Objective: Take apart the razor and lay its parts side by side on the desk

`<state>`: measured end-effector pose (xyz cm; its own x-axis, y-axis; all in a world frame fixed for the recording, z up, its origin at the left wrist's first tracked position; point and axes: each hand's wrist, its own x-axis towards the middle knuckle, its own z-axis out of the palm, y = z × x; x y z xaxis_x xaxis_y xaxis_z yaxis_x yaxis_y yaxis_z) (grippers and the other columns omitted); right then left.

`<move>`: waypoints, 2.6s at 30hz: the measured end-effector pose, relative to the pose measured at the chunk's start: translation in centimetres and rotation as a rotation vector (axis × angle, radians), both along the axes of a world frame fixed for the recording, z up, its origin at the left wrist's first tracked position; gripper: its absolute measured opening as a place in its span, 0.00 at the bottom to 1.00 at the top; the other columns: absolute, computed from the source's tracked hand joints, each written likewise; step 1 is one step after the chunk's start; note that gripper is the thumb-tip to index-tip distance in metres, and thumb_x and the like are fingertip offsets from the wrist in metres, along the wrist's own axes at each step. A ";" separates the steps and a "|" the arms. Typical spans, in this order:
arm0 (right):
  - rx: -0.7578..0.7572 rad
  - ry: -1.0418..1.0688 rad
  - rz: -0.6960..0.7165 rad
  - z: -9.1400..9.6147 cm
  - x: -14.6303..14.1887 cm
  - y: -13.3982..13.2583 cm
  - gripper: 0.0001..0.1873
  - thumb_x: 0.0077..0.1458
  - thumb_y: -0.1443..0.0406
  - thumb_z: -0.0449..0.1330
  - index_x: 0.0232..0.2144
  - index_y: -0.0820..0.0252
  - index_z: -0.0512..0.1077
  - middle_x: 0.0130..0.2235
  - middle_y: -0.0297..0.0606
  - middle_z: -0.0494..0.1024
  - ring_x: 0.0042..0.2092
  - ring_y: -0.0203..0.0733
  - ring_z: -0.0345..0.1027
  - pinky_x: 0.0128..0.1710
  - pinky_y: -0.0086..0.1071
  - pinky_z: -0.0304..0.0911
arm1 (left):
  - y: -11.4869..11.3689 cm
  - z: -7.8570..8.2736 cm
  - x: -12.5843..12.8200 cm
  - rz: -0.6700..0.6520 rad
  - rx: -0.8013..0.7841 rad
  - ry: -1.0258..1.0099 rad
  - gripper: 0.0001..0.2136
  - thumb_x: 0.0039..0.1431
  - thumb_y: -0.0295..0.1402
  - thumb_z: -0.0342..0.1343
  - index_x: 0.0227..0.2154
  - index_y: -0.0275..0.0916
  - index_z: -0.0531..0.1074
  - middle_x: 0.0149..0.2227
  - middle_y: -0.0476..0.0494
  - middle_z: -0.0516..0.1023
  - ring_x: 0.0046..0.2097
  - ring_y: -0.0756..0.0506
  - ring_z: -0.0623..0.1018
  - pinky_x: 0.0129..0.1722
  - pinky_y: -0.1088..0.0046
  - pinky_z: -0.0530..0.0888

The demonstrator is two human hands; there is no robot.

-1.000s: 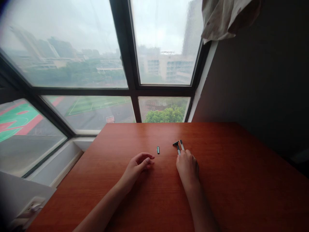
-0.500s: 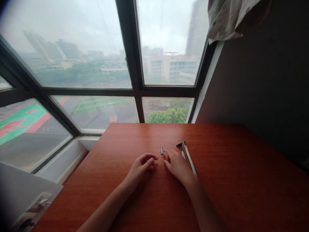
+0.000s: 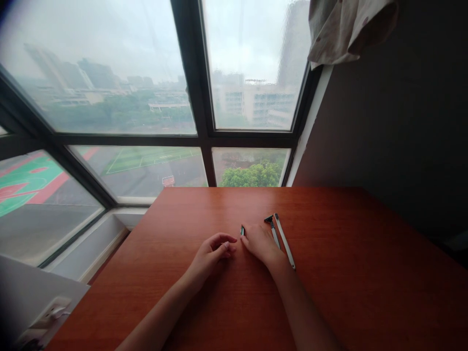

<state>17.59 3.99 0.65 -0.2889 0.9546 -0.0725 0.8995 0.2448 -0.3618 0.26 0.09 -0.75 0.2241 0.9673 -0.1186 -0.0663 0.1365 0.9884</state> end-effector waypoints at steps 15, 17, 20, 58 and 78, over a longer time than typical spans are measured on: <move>0.065 0.160 -0.009 -0.8 1.0 -3.7 0.14 0.52 0.66 0.57 0.43 0.57 0.72 0.27 0.32 0.76 0.29 0.38 0.69 0.29 0.26 0.54 | -0.1 0.5 -0.1 0.014 -0.016 0.000 0.10 0.49 0.35 0.60 0.33 0.36 0.76 0.35 0.42 0.78 0.36 0.46 0.75 0.35 0.73 0.71; 0.130 0.215 -0.061 -0.7 2.3 -3.6 0.17 0.53 0.64 0.56 0.46 0.58 0.72 0.25 0.32 0.74 0.28 0.38 0.68 0.30 0.27 0.57 | -0.2 0.6 -0.1 0.013 -0.031 0.001 0.10 0.49 0.35 0.60 0.34 0.36 0.76 0.32 0.43 0.78 0.35 0.46 0.76 0.35 0.73 0.71; 0.178 0.267 -0.172 -1.3 5.6 -3.7 0.20 0.53 0.62 0.55 0.48 0.60 0.71 0.23 0.31 0.73 0.25 0.38 0.66 0.30 0.28 0.59 | -0.2 0.5 -0.1 0.012 -0.043 0.005 0.10 0.49 0.34 0.60 0.34 0.36 0.76 0.31 0.44 0.78 0.33 0.47 0.76 0.34 0.73 0.71; 0.178 0.208 -0.358 -2.9 12.9 -5.6 0.23 0.53 0.62 0.52 0.51 0.62 0.71 0.26 0.34 0.74 0.28 0.40 0.68 0.31 0.30 0.60 | 0.2 -0.4 0.0 -0.041 0.031 0.090 0.09 0.51 0.30 0.55 0.35 0.33 0.74 0.28 0.45 0.76 0.31 0.48 0.73 0.33 0.73 0.70; 0.291 0.444 0.027 -4.1 -3.0 -3.8 0.11 0.60 0.68 0.50 0.28 0.59 0.69 0.30 0.37 0.76 0.33 0.39 0.69 0.35 0.29 0.57 | 0.2 -1.3 -0.1 -0.104 0.402 0.427 0.11 0.56 0.24 0.46 0.37 0.36 0.72 0.34 0.44 0.77 0.36 0.46 0.74 0.36 0.74 0.69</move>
<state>14.58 0.21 -3.42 -0.2563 0.9087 0.3296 0.6669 0.4131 -0.6202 0.18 0.31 -2.08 0.3332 0.9305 0.1521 0.3424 -0.2697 0.9000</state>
